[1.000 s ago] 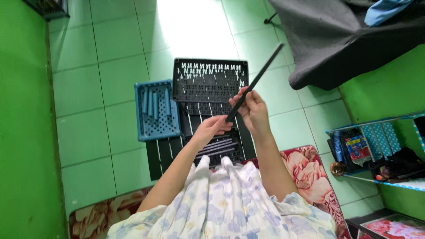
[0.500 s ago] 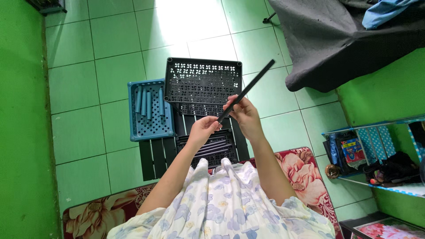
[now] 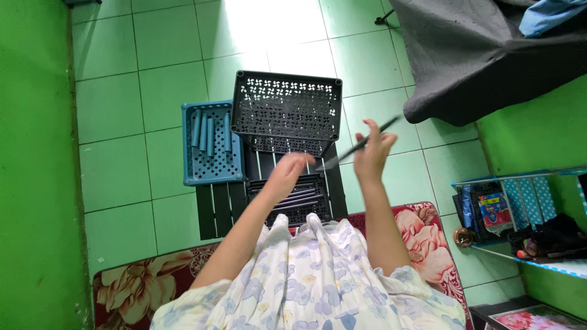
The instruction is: The person assembles a black plastic shelving unit by inserting four black rods into the corners of a perforated tray and then placing a second tray on top to form a two-tier structure.
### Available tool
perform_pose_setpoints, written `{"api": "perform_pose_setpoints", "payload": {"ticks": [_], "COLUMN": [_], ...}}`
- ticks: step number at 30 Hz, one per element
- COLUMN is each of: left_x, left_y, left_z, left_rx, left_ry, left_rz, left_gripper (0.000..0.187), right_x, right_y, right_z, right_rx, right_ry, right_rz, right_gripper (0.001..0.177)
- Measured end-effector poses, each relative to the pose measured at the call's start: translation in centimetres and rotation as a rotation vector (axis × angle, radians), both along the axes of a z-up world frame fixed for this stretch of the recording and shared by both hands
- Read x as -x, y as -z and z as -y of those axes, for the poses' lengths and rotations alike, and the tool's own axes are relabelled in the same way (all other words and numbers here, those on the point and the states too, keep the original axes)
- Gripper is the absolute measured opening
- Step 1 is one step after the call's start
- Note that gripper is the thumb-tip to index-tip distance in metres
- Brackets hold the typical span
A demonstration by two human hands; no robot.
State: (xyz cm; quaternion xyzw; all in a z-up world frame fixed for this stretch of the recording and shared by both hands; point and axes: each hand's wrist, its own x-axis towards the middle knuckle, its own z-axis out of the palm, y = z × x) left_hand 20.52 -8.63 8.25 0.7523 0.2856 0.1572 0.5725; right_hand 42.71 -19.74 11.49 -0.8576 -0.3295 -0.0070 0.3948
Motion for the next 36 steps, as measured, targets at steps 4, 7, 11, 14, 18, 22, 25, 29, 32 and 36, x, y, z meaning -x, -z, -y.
{"api": "perform_pose_setpoints", "payload": {"ticks": [4, 7, 11, 14, 18, 22, 25, 29, 32, 36], "left_x": [-1.3, -2.0, -2.0, -1.5, -1.3, -1.7, -1.6, -1.4, -1.6, -1.6], "left_y": [-0.3, 0.6, 3.0, 5.0, 6.3, 6.3, 6.0, 6.0, 5.6, 5.4], "left_z": [-4.9, -7.6, -9.4, -9.6, -9.9, -10.0, -9.9, -9.4, -9.8, -9.8], "left_rx": [-0.861, -0.907, -0.859, -0.829, -0.823, -0.797, -0.796, -0.829, -0.812, -0.807], "left_ry": [-0.043, 0.019, 0.096, 0.093, 0.088, 0.086, 0.075, 0.071, 0.077, 0.092], "left_rz": [-0.494, -0.727, -0.799, -0.752, -0.745, -0.771, -0.763, -0.771, -0.78, -0.793], "left_gripper": [0.076, 0.079, 0.073, 0.074, 0.071, 0.069, 0.069, 0.072, 0.072, 0.074], "right_x": [-3.4, -3.6, -3.0, -2.5, -2.3, -2.0, -2.0, -2.0, -2.5, -2.8], "right_y": [2.1, 2.4, 1.7, 1.8, 2.0, 1.3, 0.5, 0.3, -0.3, -0.9], "right_z": [0.9, 1.2, 0.4, -0.1, -1.2, -1.7, -1.9, -2.5, -3.3, -3.6], "right_rx": [-0.192, -0.304, -0.433, -0.451, -0.429, -0.335, -0.201, -0.176, -0.138, -0.076], "right_ry": [-0.077, 0.003, -0.147, -0.197, -0.2, -0.199, -0.246, -0.383, -0.439, -0.54], "right_rz": [-0.045, -0.46, -0.487, -0.477, -0.485, -0.411, -0.341, -0.17, -0.113, -0.141], "right_gripper": [0.016, 0.023, 0.018, 0.017, 0.019, 0.016, 0.013, 0.016, 0.018, 0.02]}}
